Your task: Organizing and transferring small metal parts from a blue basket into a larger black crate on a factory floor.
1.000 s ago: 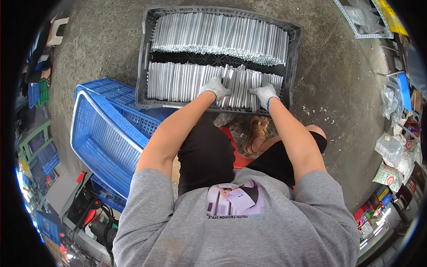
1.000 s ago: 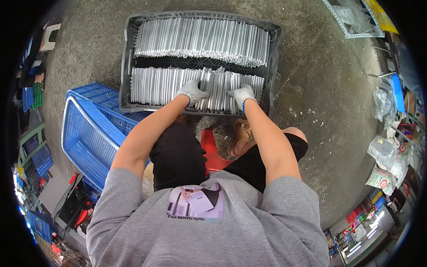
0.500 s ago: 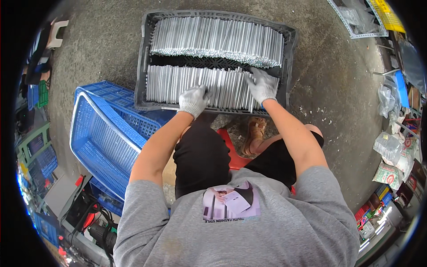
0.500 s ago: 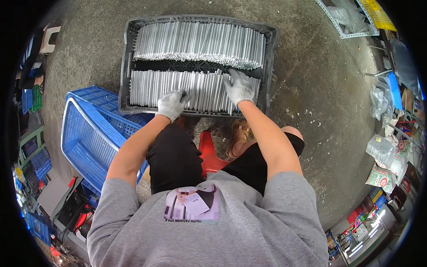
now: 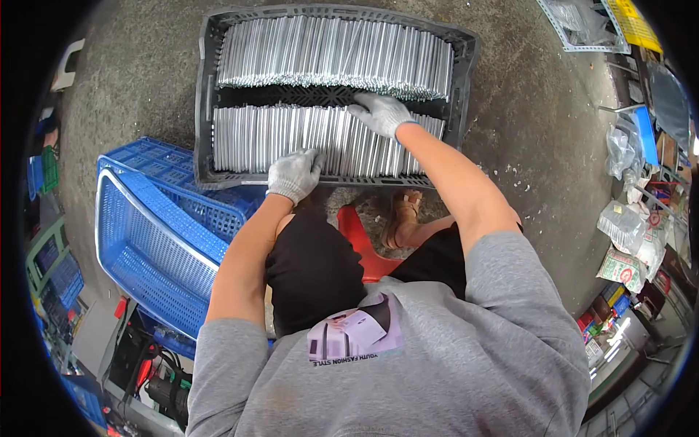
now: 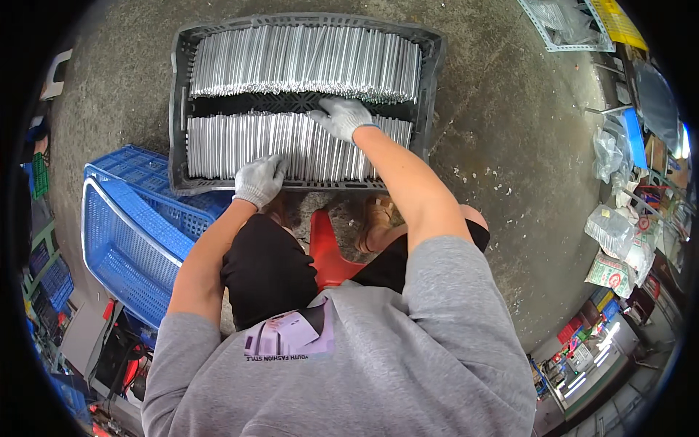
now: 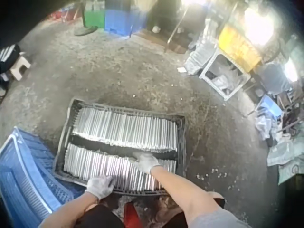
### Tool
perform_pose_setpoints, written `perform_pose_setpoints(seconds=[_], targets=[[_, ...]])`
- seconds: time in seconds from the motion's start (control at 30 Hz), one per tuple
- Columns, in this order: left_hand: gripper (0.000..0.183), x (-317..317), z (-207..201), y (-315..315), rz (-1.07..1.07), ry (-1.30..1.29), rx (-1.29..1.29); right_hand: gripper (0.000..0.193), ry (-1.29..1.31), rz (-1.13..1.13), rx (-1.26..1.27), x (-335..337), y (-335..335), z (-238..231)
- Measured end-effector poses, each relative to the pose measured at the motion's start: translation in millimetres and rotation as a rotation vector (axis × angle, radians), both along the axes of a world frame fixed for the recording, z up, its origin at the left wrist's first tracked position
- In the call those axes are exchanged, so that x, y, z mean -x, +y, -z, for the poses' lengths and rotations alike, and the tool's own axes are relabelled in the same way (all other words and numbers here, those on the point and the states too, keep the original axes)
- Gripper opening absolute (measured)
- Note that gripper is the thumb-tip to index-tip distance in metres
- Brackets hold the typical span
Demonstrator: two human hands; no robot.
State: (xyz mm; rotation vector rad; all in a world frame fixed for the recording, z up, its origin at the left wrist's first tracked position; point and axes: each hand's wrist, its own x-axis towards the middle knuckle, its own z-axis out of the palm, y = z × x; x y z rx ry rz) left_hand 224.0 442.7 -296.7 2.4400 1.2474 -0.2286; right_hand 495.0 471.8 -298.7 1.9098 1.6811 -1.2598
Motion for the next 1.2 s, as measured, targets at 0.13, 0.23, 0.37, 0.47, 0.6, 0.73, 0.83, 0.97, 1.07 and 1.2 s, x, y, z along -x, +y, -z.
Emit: perform_pose_setpoints(seconds=[0.13, 0.23, 0.37, 0.47, 0.6, 0.73, 0.83, 0.97, 1.07, 1.2], targets=[[0.033, 0.6, 2.4, 0.0, 0.004, -0.030, -0.026, 0.083, -0.281, -0.295, -0.494, 0.7, -55.8, -17.3], [0.032, 2.9, 8.7, -1.5, 0.003, -0.087, -0.074, 0.086, -0.249, -0.452, -0.439, -12.4, -99.6, -18.5], [0.033, -0.1, 3.4, 0.0, 0.022, 0.004, -0.020, 0.086, -0.322, -0.458, -0.414, -31.7, -122.0, -15.2], [0.033, -0.6, 2.6, 1.3, 0.023, 0.023, -0.011, 0.084, -0.328, -0.436, -0.446, -43.0, -112.7, -7.6], [0.033, 2.7, 5.1, 0.5, 0.020, -0.006, -0.029, 0.081, -0.263, -0.351, -0.555, -53.7, -75.6, -0.4], [0.033, 7.9, 5.2, -1.7, 0.018, -0.042, -0.036, 0.084, 0.007, 0.214, 0.121, -59.9, -19.7, -21.4], [0.034, -2.7, 1.9, 1.8, 0.017, -0.039, -0.012, 0.080, 0.017, 0.110, 0.084, -83.3, -31.5, 18.4], [0.034, 3.6, 0.1, 0.0, 0.007, -0.004, 0.021, 0.088, -0.039, 0.105, 0.265, -70.0, -1.0, -7.4], [0.035, 1.7, 1.6, 1.3, -0.002, -0.005, 0.025, 0.088, 0.111, 0.229, 0.229, -28.9, 12.4, -32.2], [0.036, -4.5, -3.7, 4.0, 0.022, 0.041, 0.041, 0.086, 0.172, 0.128, 0.184, 3.0, 22.1, -15.6]])
